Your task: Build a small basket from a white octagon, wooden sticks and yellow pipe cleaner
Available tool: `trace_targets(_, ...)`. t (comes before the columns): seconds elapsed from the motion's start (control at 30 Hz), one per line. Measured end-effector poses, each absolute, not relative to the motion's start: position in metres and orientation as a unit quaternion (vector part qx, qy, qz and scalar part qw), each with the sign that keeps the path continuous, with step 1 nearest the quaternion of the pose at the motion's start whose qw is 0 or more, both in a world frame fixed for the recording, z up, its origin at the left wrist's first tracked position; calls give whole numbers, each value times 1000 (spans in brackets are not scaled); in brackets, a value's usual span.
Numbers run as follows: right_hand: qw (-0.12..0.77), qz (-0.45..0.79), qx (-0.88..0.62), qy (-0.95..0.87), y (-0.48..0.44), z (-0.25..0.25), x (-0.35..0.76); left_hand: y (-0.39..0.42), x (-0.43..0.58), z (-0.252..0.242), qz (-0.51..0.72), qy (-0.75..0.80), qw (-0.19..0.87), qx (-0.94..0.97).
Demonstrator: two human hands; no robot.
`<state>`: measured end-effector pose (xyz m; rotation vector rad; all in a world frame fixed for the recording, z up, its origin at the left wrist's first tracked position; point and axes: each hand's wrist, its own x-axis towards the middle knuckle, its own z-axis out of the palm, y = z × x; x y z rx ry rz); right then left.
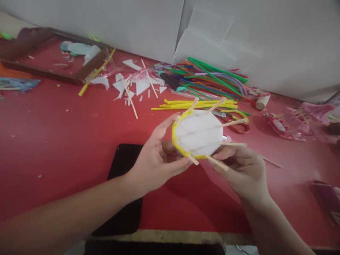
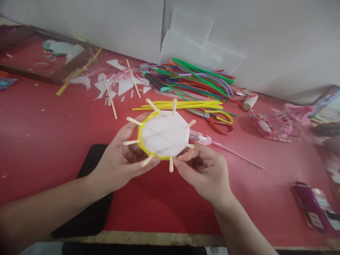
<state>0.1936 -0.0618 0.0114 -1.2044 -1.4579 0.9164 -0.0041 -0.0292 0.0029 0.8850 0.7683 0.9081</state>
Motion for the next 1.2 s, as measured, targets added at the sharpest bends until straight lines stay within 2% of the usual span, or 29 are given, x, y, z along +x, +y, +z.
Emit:
trace_targets(0.33, 485, 362, -514, -608, -61, 14, 189, -27, -4, 2, 415, 351, 740, 398)
trace_targets(0.97, 536, 383, -521, -543, -61, 4, 172, -22, 2, -1, 458, 324, 712, 422)
trace_targets(1.2, 527, 365, -535, -551, -63, -2, 172, -21, 0, -1, 410, 330, 725, 444)
